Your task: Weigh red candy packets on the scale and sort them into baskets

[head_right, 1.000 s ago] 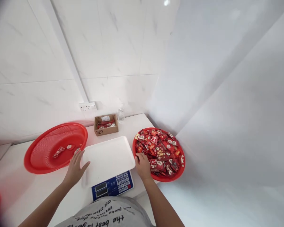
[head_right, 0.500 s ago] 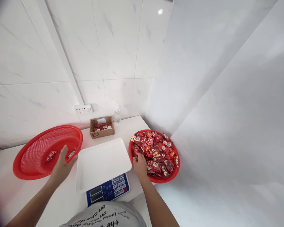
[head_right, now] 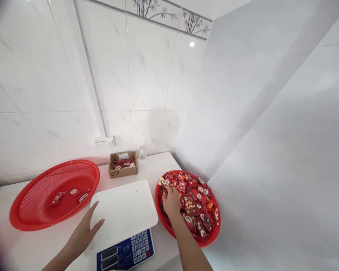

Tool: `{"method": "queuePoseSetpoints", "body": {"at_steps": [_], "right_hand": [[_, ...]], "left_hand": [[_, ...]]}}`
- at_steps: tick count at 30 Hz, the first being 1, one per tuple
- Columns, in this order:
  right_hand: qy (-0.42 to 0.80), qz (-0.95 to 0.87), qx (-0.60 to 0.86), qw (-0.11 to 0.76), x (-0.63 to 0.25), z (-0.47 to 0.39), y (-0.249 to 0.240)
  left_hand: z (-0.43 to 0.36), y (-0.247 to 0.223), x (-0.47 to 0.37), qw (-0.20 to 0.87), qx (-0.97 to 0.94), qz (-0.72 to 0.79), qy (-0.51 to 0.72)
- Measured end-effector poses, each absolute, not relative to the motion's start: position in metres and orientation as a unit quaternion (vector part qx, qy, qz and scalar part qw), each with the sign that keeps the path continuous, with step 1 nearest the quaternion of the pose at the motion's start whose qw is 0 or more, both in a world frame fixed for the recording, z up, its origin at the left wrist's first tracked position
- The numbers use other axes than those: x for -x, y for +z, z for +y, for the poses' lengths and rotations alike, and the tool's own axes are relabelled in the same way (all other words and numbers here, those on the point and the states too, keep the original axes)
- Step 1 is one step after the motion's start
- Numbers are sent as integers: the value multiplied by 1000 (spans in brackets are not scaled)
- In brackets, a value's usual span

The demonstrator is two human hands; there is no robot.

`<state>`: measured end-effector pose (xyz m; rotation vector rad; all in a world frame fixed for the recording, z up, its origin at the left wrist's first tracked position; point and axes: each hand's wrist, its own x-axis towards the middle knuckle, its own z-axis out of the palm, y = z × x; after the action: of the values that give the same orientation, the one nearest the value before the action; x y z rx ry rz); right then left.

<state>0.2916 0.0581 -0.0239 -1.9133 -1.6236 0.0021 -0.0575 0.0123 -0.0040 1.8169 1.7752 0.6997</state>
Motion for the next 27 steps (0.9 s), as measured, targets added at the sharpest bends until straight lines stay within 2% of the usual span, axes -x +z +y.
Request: {"method": "queuePoseSetpoints", "body": {"at_steps": [3, 7, 10, 20, 27], "right_hand": [[-6, -655, 702, 280, -291, 87, -16], [53, -662, 725, 180, -293, 113, -17], [79, -675, 718, 150, -295, 113, -20], [94, -750, 636, 153, -294, 57, -1], [89, -737, 638, 207, -316, 26, 6]], "left_hand": [[11, -3, 58, 250, -667, 652, 257], [9, 3, 58, 260, -667, 656, 242], [7, 4, 60, 264, -667, 658, 230], [14, -1, 63, 273, -665, 662, 212], [20, -5, 59, 270, -682, 644, 218]]}}
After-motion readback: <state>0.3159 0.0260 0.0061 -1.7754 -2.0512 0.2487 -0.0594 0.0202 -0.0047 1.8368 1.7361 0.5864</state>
